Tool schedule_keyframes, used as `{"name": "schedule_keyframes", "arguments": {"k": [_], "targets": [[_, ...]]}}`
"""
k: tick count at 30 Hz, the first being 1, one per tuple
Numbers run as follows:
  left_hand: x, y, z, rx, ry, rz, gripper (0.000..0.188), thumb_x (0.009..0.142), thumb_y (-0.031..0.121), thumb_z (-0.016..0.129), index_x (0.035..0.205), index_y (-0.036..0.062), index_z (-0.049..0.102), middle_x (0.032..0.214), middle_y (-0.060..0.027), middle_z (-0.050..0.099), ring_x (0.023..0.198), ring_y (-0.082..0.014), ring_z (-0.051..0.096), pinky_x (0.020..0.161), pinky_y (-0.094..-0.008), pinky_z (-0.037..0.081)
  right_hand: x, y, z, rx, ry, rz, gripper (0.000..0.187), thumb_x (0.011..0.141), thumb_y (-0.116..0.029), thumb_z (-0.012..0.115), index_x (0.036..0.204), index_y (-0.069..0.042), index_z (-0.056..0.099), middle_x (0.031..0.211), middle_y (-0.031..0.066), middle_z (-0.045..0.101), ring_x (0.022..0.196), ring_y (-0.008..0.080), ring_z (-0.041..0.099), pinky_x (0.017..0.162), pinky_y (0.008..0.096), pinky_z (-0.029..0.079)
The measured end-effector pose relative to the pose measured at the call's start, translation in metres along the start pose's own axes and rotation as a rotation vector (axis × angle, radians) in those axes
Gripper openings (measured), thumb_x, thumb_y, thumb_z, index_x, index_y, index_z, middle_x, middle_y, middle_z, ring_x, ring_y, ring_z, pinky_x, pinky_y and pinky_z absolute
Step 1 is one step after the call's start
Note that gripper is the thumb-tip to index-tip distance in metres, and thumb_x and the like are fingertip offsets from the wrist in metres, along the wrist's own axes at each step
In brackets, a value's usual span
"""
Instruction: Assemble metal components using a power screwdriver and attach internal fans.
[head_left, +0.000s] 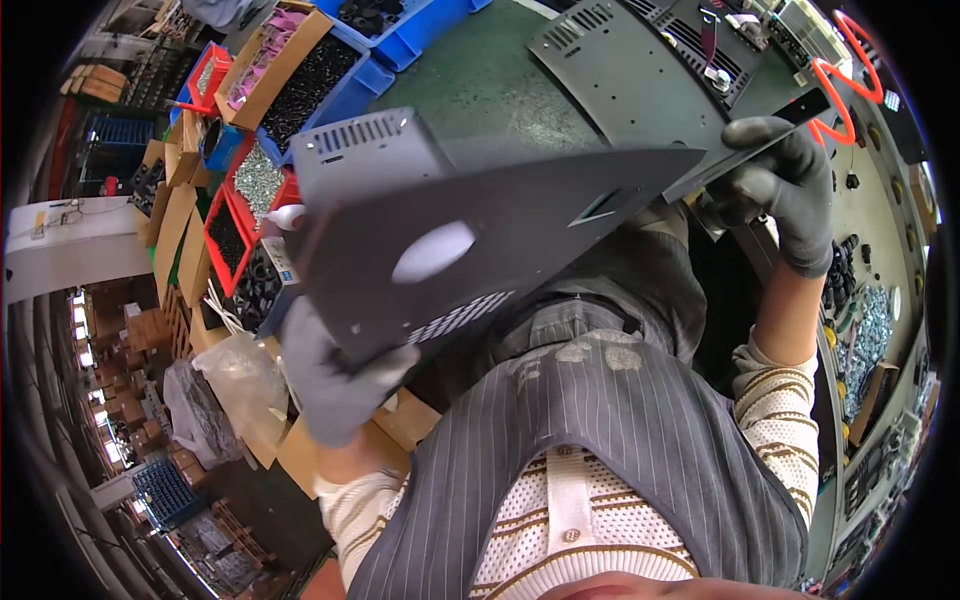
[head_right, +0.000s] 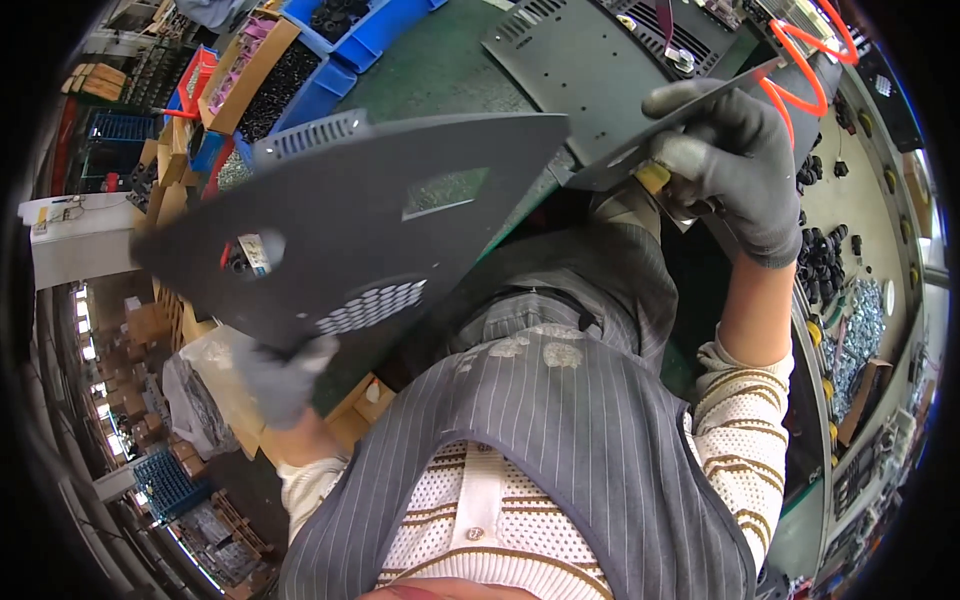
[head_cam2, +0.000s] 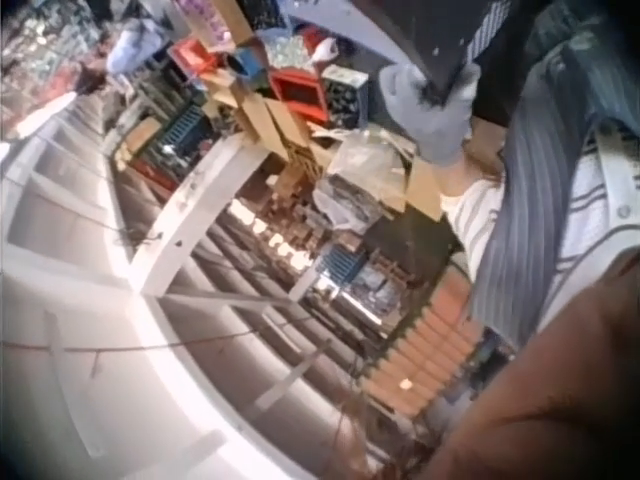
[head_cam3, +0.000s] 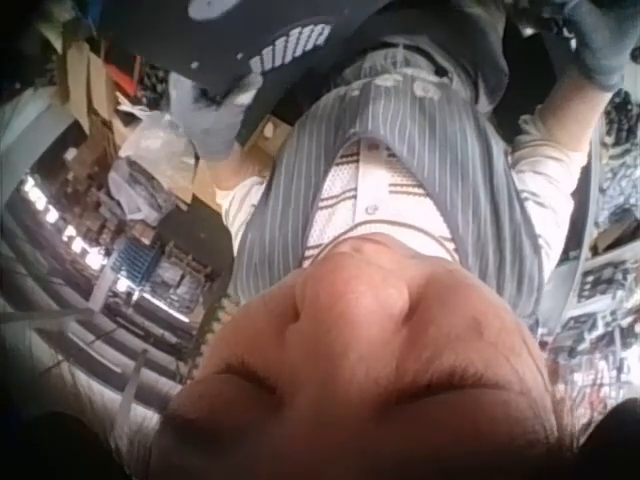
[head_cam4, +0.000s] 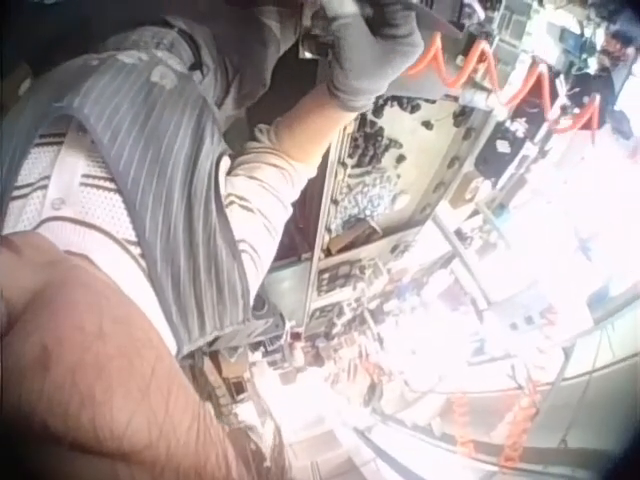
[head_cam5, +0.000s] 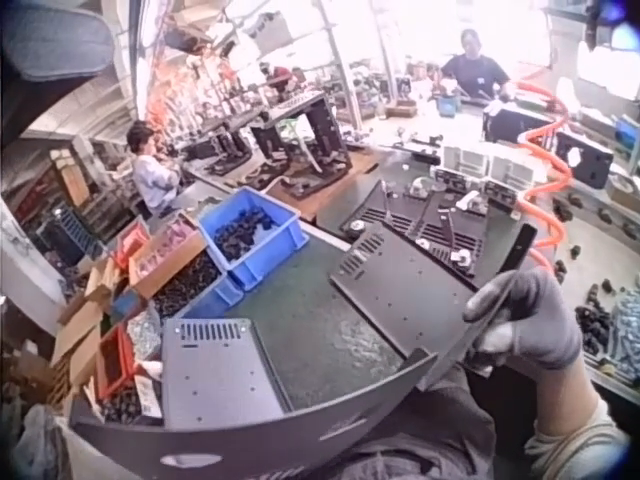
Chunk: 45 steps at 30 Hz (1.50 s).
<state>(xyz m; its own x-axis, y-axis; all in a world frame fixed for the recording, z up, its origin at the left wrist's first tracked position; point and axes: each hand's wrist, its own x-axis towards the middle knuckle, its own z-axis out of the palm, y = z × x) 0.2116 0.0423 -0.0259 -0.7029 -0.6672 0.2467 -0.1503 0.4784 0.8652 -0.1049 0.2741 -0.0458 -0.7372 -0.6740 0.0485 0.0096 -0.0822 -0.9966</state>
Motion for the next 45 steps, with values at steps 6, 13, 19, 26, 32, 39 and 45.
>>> {"name": "schedule_keyframes", "arguments": {"k": [6,13,19,26,32,39,45], "targets": [[-0.046,-0.100,0.054,0.235,-0.032,0.038,0.035,0.069,0.022,0.083,0.070,0.0073,0.051,0.068,-0.0032,0.046,0.061,-0.0160,0.049,0.057,-0.0309,0.042,0.010,0.007,0.016,-0.236,0.072,-0.141,0.033,0.069,0.004,0.068,0.101,0.004,0.062,0.064,0.0030,0.060,0.047,0.0055,0.052,0.042,0.0179,0.036],[-0.041,-0.131,0.064,0.126,-0.159,-0.015,0.035,0.069,0.020,0.081,0.068,0.0064,0.050,0.068,-0.0089,0.046,0.061,-0.0259,0.048,0.056,-0.0362,0.041,0.018,0.010,0.040,-0.103,-0.124,-0.007,0.027,0.069,0.001,0.072,0.094,0.004,0.063,0.062,0.0032,0.060,0.052,0.0075,0.055,0.051,0.0189,0.043],[0.012,-0.114,0.074,0.340,-0.127,0.311,0.032,0.072,0.031,0.078,0.080,0.0049,0.061,0.070,-0.0094,0.055,0.065,-0.0281,0.053,0.059,-0.0392,0.044,0.074,0.036,0.078,0.132,-0.128,-0.151,0.024,0.078,-0.007,0.071,0.098,0.003,0.061,0.070,0.0028,0.062,0.056,0.0077,0.057,0.051,0.0199,0.042],[0.007,-0.114,0.069,0.307,-0.225,0.035,0.033,0.074,0.024,0.076,0.099,0.0039,0.066,0.086,-0.0100,0.065,0.081,-0.0282,0.061,0.074,-0.0372,0.049,0.062,0.037,0.070,0.077,0.025,-0.240,0.044,0.080,-0.007,0.068,0.120,0.007,0.055,0.074,0.0023,0.060,0.066,0.0072,0.056,0.062,0.0216,0.047],[0.024,-0.102,0.000,-0.003,-0.078,-0.341,0.029,0.083,0.007,0.065,0.109,-0.0002,0.057,0.101,-0.0056,0.059,0.093,-0.0145,0.057,0.084,-0.0270,0.046,-0.025,0.031,-0.030,0.013,0.475,-0.902,0.029,0.090,-0.010,0.048,0.114,0.003,0.057,0.081,0.0141,0.066,0.061,0.0132,0.060,0.057,0.0252,0.050],[0.091,-0.058,0.010,-0.097,-0.158,-0.158,0.028,0.088,0.005,0.055,0.116,-0.0020,0.055,0.101,-0.0033,0.056,0.092,-0.0098,0.052,0.088,-0.0239,0.042,0.001,0.095,-0.131,-0.761,0.711,-0.108,0.042,0.083,-0.030,0.069,0.115,-0.005,0.059,0.102,0.0091,0.066,0.091,0.0189,0.063,0.082,0.0304,0.050],[0.130,0.004,0.039,-0.011,-0.240,-0.010,0.031,0.087,0.005,0.058,0.117,-0.0017,0.056,0.102,-0.0036,0.058,0.093,-0.0111,0.054,0.089,-0.0254,0.042,0.022,0.112,-0.109,-1.123,0.631,-0.022,0.046,0.071,-0.033,0.077,0.107,-0.010,0.061,0.098,0.0087,0.065,0.094,0.0271,0.060,0.084,0.0379,0.048]]}}
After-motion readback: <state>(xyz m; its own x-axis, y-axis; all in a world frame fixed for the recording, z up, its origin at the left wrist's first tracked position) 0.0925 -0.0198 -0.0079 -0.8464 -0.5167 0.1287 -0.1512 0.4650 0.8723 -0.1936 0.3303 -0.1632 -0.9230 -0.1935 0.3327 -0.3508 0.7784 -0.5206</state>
